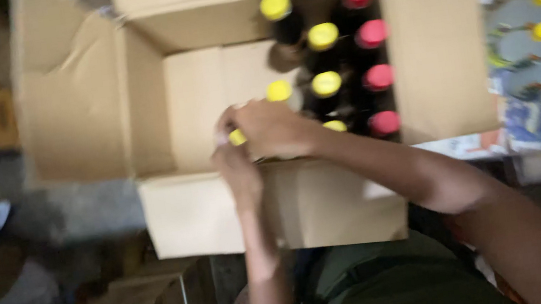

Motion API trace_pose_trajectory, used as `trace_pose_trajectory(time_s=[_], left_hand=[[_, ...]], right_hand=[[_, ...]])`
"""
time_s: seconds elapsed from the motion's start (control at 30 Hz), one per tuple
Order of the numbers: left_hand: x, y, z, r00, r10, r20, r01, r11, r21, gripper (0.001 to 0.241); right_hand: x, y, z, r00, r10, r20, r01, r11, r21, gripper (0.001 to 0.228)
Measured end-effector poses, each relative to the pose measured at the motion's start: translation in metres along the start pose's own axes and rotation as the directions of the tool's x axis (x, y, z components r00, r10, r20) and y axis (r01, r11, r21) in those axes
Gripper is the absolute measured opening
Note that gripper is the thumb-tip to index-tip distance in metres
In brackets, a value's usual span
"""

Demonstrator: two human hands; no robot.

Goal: Packing plastic and glass bottles from a stock area into a cardboard box.

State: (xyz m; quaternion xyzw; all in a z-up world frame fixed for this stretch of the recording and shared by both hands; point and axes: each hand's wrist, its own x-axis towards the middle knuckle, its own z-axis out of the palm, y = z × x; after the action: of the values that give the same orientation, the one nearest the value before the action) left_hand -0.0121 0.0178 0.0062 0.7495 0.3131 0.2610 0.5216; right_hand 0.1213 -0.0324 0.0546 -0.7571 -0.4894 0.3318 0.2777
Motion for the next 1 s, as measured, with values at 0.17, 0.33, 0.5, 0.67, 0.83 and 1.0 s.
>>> trace_pose_trajectory(time_s=[0.17, 0.33, 0.5, 0.67, 0.83, 1.0], left_hand=[[-0.004, 0.001, 0.014, 0.999, 0.026, -0.034, -0.026, 1.0, -0.015, 0.082], [-0.004, 0.005, 0.018, 0.987, 0.11, -0.115, -0.099, 0.99, 0.098, 0.082], [-0.008, 0.01, 0.022, 0.967, 0.166, -0.192, -0.119, 0.965, 0.233, 0.074], [-0.012, 0.019, 0.029, 0.958, 0.195, -0.21, -0.14, 0.958, 0.25, 0.064], [-0.013, 0.013, 0.03, 0.947, 0.216, -0.237, -0.128, 0.933, 0.337, 0.045], [-0.009, 0.01, 0.028, 0.954, 0.229, -0.192, -0.162, 0.936, 0.312, 0.048]], right_hand=[[-0.047, 0.002, -0.043, 0.997, -0.079, 0.007, 0.079, 0.996, -0.045, 0.046], [-0.118, 0.073, -0.097, 0.881, -0.28, -0.38, 0.386, 0.891, 0.238, 0.047], [-0.195, 0.221, -0.143, 0.709, 0.172, -0.684, 0.053, 0.954, 0.294, 0.026], [-0.252, 0.409, -0.123, 0.525, 0.315, -0.791, -0.458, 0.888, 0.05, 0.034], [-0.273, 0.503, -0.092, 0.439, 0.474, -0.763, -0.728, 0.686, 0.007, 0.052], [-0.277, 0.538, -0.069, 0.417, 0.575, -0.703, -0.733, 0.671, 0.114, 0.061]])
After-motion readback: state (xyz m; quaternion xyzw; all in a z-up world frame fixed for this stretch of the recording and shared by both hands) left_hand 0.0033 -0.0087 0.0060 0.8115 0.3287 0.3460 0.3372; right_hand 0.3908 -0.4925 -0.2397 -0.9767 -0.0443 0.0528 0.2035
